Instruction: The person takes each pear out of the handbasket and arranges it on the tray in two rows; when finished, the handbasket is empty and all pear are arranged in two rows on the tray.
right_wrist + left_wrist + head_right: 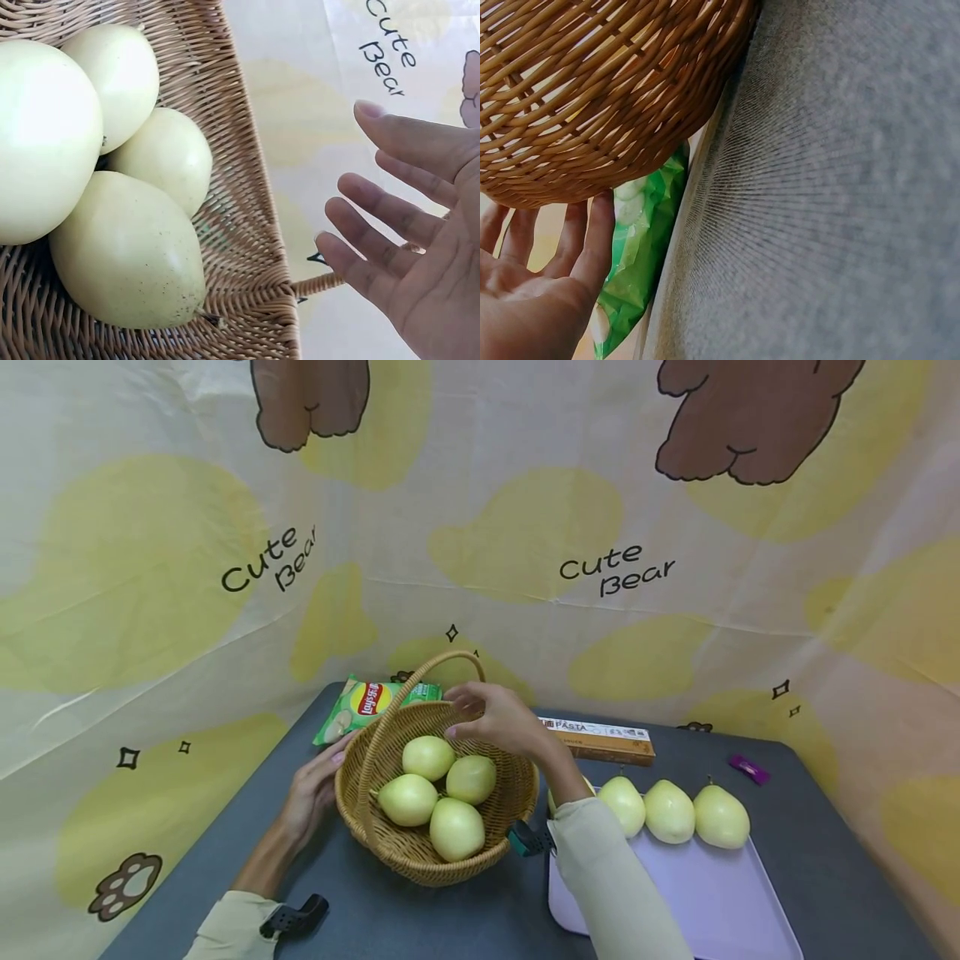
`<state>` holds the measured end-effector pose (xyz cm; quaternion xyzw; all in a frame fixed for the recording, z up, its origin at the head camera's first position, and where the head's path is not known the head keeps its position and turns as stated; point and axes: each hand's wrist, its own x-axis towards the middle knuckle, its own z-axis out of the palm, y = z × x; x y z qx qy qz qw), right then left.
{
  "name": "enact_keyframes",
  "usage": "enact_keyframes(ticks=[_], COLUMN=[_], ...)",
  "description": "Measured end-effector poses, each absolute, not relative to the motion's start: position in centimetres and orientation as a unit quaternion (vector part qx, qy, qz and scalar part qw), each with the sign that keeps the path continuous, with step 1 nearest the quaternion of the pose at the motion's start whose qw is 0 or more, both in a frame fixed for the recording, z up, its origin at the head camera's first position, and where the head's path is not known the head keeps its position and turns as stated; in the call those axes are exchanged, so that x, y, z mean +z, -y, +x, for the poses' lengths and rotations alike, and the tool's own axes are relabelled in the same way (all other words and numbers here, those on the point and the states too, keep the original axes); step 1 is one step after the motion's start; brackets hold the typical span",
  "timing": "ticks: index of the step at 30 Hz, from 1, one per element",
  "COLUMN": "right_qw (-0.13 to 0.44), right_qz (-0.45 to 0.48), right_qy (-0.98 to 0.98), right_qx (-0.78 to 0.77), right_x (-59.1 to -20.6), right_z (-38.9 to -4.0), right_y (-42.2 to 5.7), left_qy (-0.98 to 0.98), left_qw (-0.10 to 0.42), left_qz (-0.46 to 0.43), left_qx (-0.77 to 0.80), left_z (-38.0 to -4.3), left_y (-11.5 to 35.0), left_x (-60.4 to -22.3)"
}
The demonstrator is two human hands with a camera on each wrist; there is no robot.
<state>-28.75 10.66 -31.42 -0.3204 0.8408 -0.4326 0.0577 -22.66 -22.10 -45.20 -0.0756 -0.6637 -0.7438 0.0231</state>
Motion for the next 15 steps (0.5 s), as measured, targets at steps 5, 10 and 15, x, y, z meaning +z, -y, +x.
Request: enact_keyframes(ticks=[5,10,15], right_qw=[0.078,0.095,0.109], right_qz=[-0.319,-0.315,-0.317], right_qy=[-0.840,-0.842,-0.844], right_qx=[-0.433,-0.428,-0.418], right_x=[-31.9,-32.3,-32.5], right_z=[-29.5,-30.3,-30.9], right_y=[-10.0,-9.4,-8.6], left_qy=[0.664,0.667,0.667], left_qw=[0.022,0.022,0.021], left_qz=[-0.076,-0.076,-0.073], left_qx=[-0.743,-0.741,-0.741], left_z=[-22.7,-22.7,-22.8], left_y=[22.1,22.1,22.0], left_x=[-45.3,-45.3,-45.3])
